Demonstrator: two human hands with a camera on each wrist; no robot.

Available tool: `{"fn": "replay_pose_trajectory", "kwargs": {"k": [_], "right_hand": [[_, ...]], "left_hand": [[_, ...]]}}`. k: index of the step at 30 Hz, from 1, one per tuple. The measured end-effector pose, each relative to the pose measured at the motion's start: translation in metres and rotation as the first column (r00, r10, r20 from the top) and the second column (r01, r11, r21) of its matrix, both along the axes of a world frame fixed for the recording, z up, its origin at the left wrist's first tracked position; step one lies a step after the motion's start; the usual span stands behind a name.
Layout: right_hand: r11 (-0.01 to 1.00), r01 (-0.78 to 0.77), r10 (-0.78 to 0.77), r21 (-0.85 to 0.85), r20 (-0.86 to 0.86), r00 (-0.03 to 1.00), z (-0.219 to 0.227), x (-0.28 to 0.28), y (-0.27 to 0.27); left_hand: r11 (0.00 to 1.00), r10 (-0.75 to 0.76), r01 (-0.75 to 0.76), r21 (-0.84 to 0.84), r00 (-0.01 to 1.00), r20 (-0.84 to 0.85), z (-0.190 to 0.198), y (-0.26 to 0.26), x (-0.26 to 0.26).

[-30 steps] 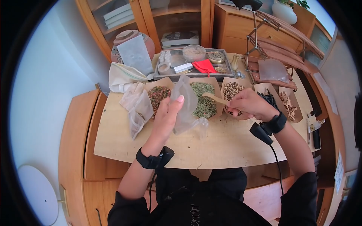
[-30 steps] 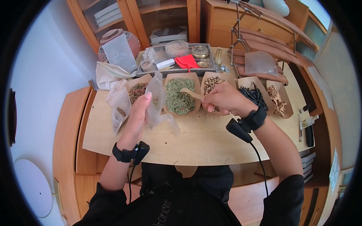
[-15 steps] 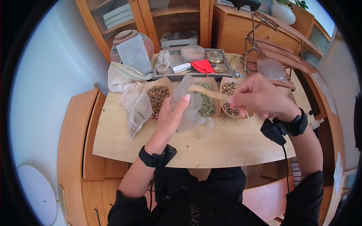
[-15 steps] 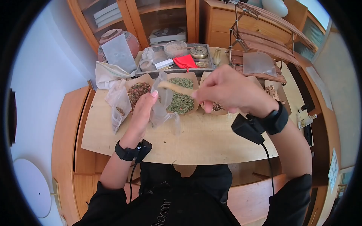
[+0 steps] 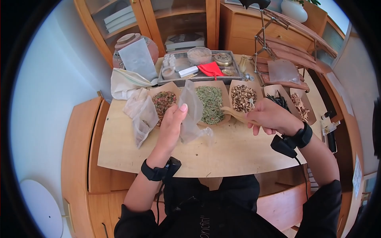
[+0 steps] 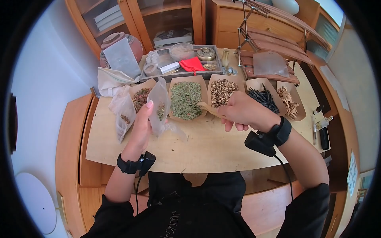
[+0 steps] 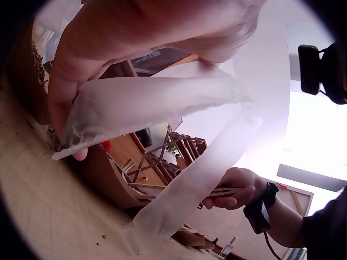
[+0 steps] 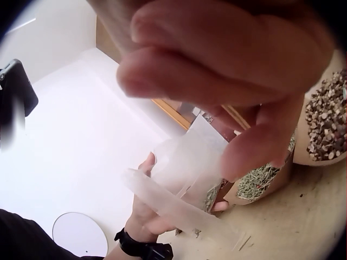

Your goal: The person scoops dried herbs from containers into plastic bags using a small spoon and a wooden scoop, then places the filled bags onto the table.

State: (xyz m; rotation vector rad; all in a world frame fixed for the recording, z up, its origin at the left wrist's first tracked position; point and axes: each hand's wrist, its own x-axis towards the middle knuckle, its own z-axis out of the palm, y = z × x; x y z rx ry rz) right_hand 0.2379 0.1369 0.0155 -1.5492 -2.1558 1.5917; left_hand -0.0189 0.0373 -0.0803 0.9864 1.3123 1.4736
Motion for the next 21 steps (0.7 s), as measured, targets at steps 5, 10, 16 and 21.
{"fn": "replay_pose_trajectory", "kwargs": {"k": [5,10,16,21], "right_hand": [[0.998,-0.013,0.015,-0.054,0.045,0.999,-0.010,-0.011,0.000],[0.989,-0.020,0.007,-0.144,-0.089,0.996,-0.031,-0.023,0.005],[0.992,-0.017,0.005,-0.126,-0.096,0.995,-0.041,-0.041,0.004],[0.991,-0.036,0.020,-0.125,-0.126,0.992,-0.040,-0.045,0.003]], "left_hand": [[1.000,0.018,-0.018,-0.003,1.000,0.019,-0.002,0.002,0.007],[1.000,0.005,-0.005,-0.011,1.000,0.024,0.003,0.002,0.009],[1.000,0.008,-0.008,0.003,0.999,0.049,0.005,0.004,0.013],[1.000,0.023,-0.023,0.004,0.999,0.042,-0.001,0.005,0.011]]}}
